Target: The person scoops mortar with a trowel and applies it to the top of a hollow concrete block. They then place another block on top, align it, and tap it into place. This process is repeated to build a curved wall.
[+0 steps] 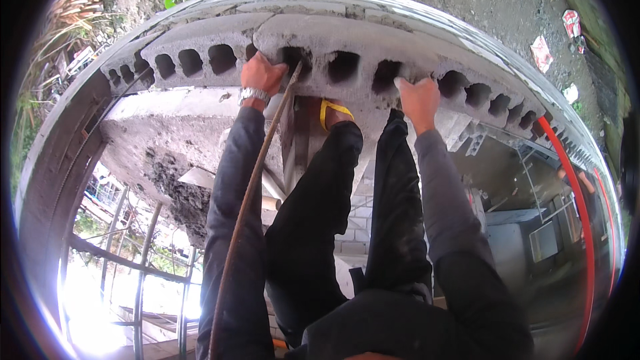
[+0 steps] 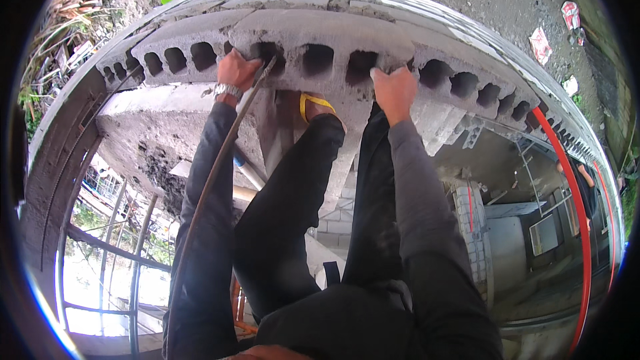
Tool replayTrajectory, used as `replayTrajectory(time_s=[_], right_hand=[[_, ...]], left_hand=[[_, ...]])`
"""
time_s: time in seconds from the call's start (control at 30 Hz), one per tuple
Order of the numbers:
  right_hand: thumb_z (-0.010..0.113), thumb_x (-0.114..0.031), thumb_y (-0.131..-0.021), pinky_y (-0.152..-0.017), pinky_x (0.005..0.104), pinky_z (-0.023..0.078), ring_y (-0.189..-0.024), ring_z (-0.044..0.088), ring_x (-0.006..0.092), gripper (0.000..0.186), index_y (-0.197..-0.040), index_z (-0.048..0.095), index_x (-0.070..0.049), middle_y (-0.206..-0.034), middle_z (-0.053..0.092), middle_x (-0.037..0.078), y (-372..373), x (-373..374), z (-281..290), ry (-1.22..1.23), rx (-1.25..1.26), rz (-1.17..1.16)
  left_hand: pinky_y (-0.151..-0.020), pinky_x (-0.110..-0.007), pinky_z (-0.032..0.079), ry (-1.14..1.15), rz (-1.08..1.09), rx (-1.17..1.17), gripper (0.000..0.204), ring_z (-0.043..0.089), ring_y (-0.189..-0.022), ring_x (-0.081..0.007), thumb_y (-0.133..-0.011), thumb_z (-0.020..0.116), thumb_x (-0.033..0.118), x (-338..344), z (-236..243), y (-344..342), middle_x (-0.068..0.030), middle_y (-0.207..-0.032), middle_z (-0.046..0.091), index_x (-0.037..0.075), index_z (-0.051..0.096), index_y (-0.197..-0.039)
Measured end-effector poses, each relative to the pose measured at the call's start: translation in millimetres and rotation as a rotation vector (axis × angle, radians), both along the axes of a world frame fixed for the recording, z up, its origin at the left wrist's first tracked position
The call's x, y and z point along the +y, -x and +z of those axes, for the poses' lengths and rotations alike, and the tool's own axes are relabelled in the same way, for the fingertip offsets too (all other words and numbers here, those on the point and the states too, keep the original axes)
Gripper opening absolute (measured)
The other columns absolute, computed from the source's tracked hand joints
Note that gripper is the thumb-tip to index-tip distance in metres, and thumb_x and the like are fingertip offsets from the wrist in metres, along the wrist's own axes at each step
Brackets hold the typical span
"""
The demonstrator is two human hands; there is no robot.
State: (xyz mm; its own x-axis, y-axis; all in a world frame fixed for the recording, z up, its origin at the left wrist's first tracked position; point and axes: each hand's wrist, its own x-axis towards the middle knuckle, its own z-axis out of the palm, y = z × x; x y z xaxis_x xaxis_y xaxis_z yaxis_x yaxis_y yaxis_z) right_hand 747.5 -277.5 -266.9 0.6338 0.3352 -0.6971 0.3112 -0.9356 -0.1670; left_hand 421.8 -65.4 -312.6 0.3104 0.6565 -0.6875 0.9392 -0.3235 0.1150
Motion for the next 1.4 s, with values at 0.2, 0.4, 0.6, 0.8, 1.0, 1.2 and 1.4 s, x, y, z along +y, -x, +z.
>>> replayTrajectory(time_s=[0.2,0.4,0.6,0.8,1.0,1.2,1.4], right_hand=[[0.082,-0.037,-0.074,-0.071,0.0485,0.053,-0.075,0.069,0.0441,0.045,-0.082,0.068,0.005,-0.075,0.069,0.024,5,-9,53,-0.071,-0.025,-0.104],[0.084,-0.035,-0.075,-0.071,0.0483,0.052,-0.075,0.068,0.0426,0.042,-0.078,0.067,0.003,-0.075,0.069,0.022,12,-2,92,-0.079,0.001,-0.198],[0.082,-0.041,-0.076,-0.073,0.0506,0.051,-0.08,0.067,0.0451,0.051,-0.075,0.064,0.008,-0.078,0.068,0.027,11,-5,45,-0.061,-0.043,-0.067],[0.081,-0.039,-0.076,-0.079,0.0518,0.053,-0.086,0.07,0.0459,0.047,-0.095,0.068,0.003,-0.084,0.071,0.025,7,-7,16,-0.087,-0.029,-0.064],[0.08,-0.038,-0.076,-0.081,0.0505,0.054,-0.087,0.07,0.0453,0.049,-0.095,0.068,0.005,-0.085,0.072,0.025,2,3,5,-0.019,-0.002,-0.048],[0.081,-0.038,-0.074,-0.078,0.0495,0.054,-0.084,0.071,0.0445,0.05,-0.088,0.066,0.008,-0.082,0.071,0.026,1,0,-8,-0.042,-0.031,-0.049],[0.081,-0.041,-0.075,-0.078,0.0492,0.055,-0.084,0.071,0.045,0.052,-0.085,0.066,0.009,-0.082,0.071,0.027,1,4,-10,-0.025,-0.014,-0.023]], left_hand=[[-0.077,-0.051,0.055,-0.014,0.031,-0.032,0.056,0.069,-0.086,-0.047,-0.078,0.077,0.044,-8,75,-10,-0.0303,-0.089,0.07,-0.007,0.062,-0.095],[-0.074,-0.053,0.055,0.013,0.213,-0.073,0.054,0.068,-0.082,-0.048,-0.078,0.078,0.043,0,121,-32,-0.0307,-0.086,0.069,-0.006,0.062,-0.093],[-0.081,-0.052,0.055,0.009,0.098,-0.004,0.054,0.069,-0.091,-0.0474,-0.077,0.077,0.042,-1,61,-16,-0.03,-0.093,0.071,-0.005,0.063,-0.101],[-0.086,-0.051,0.054,0.011,0.157,0.042,0.055,0.069,-0.096,-0.0465,-0.076,0.077,0.042,6,44,-33,-0.0299,-0.095,0.071,-0.006,0.064,-0.1],[-0.087,-0.05,0.054,0.003,0.147,0.061,0.056,0.069,-0.097,-0.0464,-0.076,0.077,0.042,6,27,-35,-0.0305,-0.096,0.071,-0.007,0.064,-0.099],[-0.087,-0.05,0.055,0.014,0.158,0.033,0.058,0.07,-0.097,-0.0453,-0.077,0.076,0.045,6,21,-38,-0.0303,-0.098,0.071,-0.008,0.064,-0.098],[-0.088,-0.05,0.055,0.018,0.117,0.066,0.058,0.07,-0.098,-0.0453,-0.077,0.077,0.045,8,11,-33,-0.0289,-0.1,0.072,-0.007,0.066,-0.1]])
